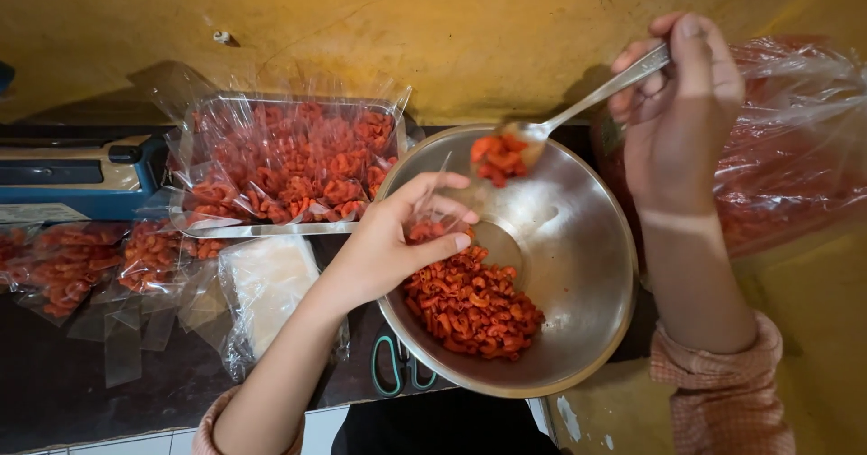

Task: Filling small plastic bags with snacks using a spoon and sealing them with a manual heat sealer.

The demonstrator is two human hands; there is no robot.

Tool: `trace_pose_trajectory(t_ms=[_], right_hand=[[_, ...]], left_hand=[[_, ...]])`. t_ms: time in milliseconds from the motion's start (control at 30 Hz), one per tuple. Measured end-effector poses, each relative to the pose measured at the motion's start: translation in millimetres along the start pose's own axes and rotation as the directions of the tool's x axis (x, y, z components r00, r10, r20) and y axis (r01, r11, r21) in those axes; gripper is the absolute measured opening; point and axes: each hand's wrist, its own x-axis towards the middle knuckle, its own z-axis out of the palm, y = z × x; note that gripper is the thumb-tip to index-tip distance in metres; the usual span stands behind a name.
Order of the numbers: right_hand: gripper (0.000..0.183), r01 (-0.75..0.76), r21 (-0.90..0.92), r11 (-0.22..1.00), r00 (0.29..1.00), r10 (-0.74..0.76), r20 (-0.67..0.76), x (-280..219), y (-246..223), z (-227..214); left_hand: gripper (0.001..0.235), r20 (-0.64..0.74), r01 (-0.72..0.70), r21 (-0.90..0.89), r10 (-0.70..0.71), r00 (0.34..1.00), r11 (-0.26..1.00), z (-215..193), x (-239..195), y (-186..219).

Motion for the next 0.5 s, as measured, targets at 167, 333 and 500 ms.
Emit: trace_pose_trajectory(t_ms=[167,333,500], right_hand=[[0.017,0.166,-0.135,0.977,0.964,-0.132,0.233,-16,-2,-6],[0.017,0.303,-0.083,0.949,0.875,-0.242,0.420,-19,3,-21],[0.018,0.286,0.045,0.957,0.877,-0.280,0.390,-17,6,-22]], left_hand=[[0.046,0.043,-0.030,0.002,0.030,0.999,1.000,-1,-1,-1],[0.026,0.093,-0.036,-0.129,0.048,0.995,0.991,-3,-1,-5],[0.033,0.088,-0.013,-0.194,0.031,0.996,0.981,-1,-1,-7]])
